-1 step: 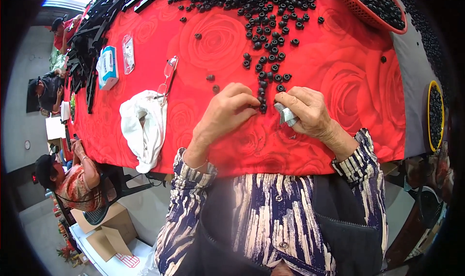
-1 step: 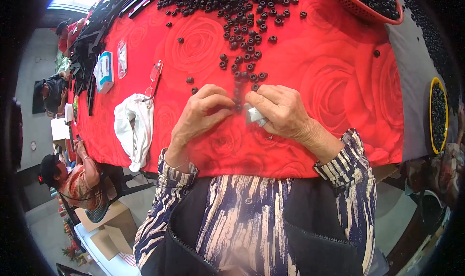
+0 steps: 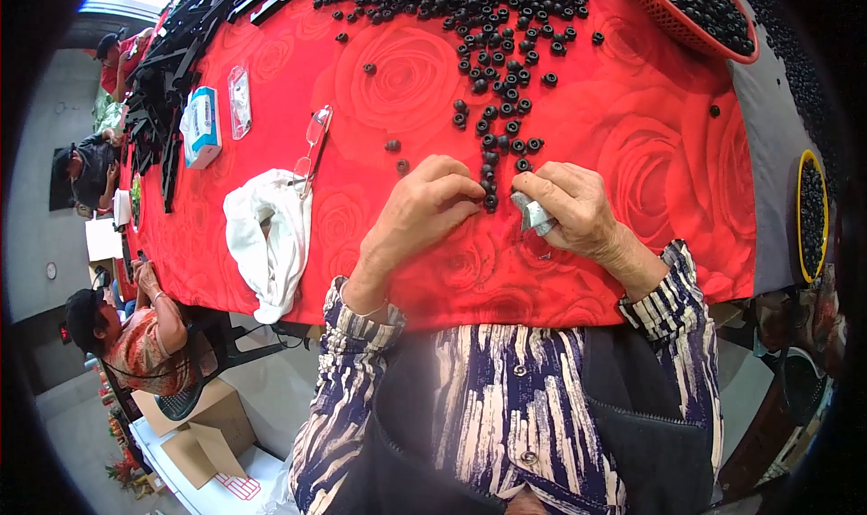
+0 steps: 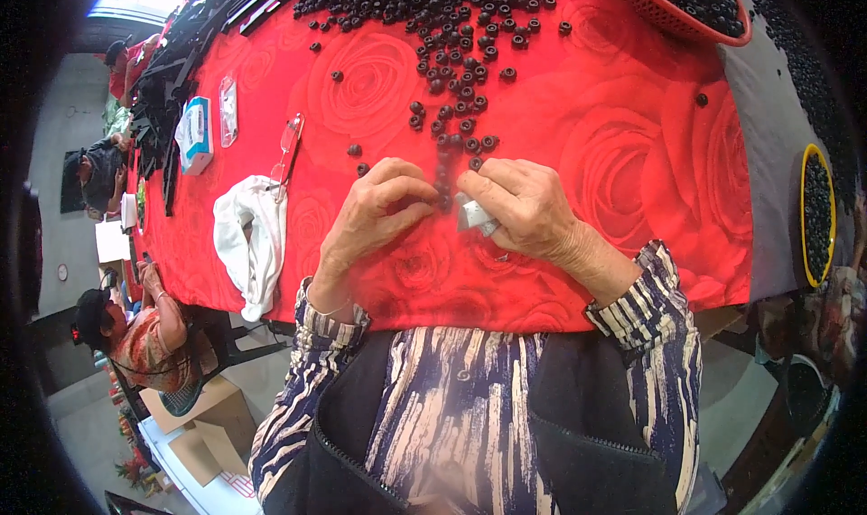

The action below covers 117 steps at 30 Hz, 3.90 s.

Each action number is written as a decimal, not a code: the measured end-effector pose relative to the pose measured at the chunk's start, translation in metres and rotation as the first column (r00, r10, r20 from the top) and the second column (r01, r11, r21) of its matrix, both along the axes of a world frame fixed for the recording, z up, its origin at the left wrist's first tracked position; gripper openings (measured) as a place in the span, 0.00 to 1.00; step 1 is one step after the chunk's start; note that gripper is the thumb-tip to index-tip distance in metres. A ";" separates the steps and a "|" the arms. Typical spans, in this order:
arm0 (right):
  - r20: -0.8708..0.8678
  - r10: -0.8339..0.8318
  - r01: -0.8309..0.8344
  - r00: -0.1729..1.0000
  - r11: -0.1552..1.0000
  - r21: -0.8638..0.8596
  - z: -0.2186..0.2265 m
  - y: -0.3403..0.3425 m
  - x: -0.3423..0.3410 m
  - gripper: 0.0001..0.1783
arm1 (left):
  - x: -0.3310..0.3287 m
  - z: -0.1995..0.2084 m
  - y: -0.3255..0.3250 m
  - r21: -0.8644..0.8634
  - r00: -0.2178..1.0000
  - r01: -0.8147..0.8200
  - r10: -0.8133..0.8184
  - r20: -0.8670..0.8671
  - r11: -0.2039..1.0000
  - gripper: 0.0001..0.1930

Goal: The person trims small black rubber components one by one using a handheld blade and gathers more components from a pile on the table.

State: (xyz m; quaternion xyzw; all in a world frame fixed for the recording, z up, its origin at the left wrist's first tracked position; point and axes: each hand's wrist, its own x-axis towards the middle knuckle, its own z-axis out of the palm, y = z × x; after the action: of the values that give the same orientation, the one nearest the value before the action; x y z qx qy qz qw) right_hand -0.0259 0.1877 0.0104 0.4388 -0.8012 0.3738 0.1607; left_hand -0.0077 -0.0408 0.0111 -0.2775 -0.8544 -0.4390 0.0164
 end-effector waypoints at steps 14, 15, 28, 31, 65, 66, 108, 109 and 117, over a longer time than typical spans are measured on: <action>0.043 0.059 -0.053 0.997 0.991 -0.126 0.003 -0.007 0.006 0.22 | 0.015 0.004 0.025 0.668 0.655 -0.427 -0.301 0.693 0.609 0.07; 0.044 0.065 -0.059 0.997 0.990 -0.128 0.004 -0.007 0.007 0.22 | 0.016 0.001 0.026 0.667 0.641 -0.435 -0.311 0.701 0.605 0.08; -0.164 0.051 -0.060 0.985 0.997 -0.055 0.010 -0.004 0.013 0.22 | 0.021 -0.003 0.030 0.722 0.521 -0.501 -0.500 0.692 0.476 0.11; -0.024 0.077 -0.078 0.997 0.993 -0.090 0.013 -0.007 0.011 0.23 | 0.021 0.006 0.029 0.638 0.497 -0.515 -0.407 0.767 0.573 0.13; -0.048 0.056 -0.062 0.997 0.989 -0.137 0.011 -0.006 0.011 0.27 | 0.024 0.004 0.028 0.669 0.586 -0.434 -0.375 0.718 0.603 0.11; -0.043 0.058 -0.064 0.997 0.988 -0.138 0.011 -0.007 0.011 0.26 | 0.024 0.004 0.028 0.666 0.588 -0.432 -0.370 0.719 0.608 0.11; 0.448 0.001 0.033 0.894 0.997 -0.067 0.012 -0.004 0.008 0.21 | 0.026 0.004 0.027 0.621 0.663 -0.432 -0.237 0.710 0.654 0.11; 0.441 0.019 0.015 0.897 0.997 -0.075 0.010 -0.002 0.007 0.20 | 0.026 0.005 0.026 0.610 0.639 -0.435 -0.250 0.727 0.662 0.11; 0.451 0.082 -0.046 0.889 0.995 -0.090 0.014 -0.001 0.004 0.20 | 0.022 -0.002 0.019 0.668 0.514 -0.456 -0.439 0.738 0.589 0.13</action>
State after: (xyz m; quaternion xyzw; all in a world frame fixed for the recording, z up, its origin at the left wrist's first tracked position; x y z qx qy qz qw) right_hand -0.0218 0.1868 0.0243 0.3590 -0.7867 0.5016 -0.0266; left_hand 0.0147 -0.0218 0.0092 0.0230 -0.4449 -0.8501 -0.2808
